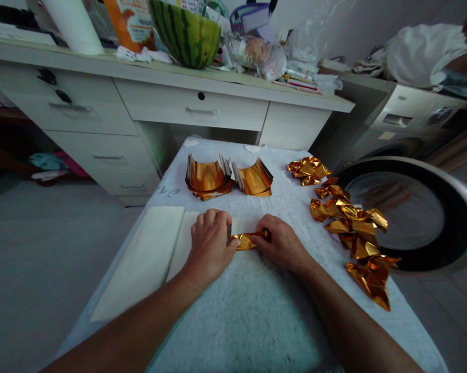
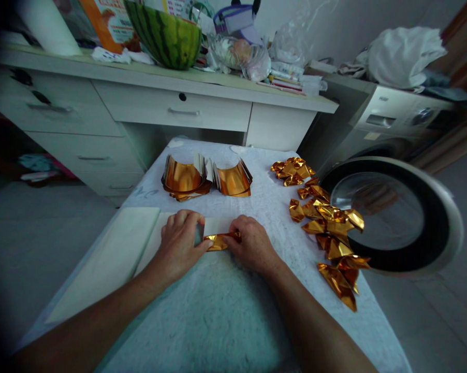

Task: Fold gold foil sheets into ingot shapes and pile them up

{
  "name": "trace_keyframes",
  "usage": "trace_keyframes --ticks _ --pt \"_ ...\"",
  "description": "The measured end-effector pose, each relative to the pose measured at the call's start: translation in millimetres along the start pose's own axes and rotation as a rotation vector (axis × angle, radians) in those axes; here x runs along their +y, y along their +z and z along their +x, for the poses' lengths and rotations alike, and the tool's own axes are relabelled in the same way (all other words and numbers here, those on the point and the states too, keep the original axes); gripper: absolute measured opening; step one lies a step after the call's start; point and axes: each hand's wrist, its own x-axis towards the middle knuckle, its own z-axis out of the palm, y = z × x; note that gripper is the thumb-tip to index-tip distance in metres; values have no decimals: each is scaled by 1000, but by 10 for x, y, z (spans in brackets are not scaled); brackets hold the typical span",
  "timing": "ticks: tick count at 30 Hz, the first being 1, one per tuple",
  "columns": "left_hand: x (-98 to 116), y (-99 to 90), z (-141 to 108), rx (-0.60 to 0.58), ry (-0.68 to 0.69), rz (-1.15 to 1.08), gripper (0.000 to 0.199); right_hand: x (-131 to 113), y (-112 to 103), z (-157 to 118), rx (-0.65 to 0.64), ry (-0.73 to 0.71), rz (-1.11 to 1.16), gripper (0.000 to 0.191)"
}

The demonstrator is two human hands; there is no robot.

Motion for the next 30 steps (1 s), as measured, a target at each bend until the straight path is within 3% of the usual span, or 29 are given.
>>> trace_keyframes --ticks 14,30 --pt "-8 25 5 -32 -25 32 22 -40 -1 26 18 60 -39 18" --pt "-12 59 -16 14 -15 67 21 -39 2 30 11 63 -45 16"
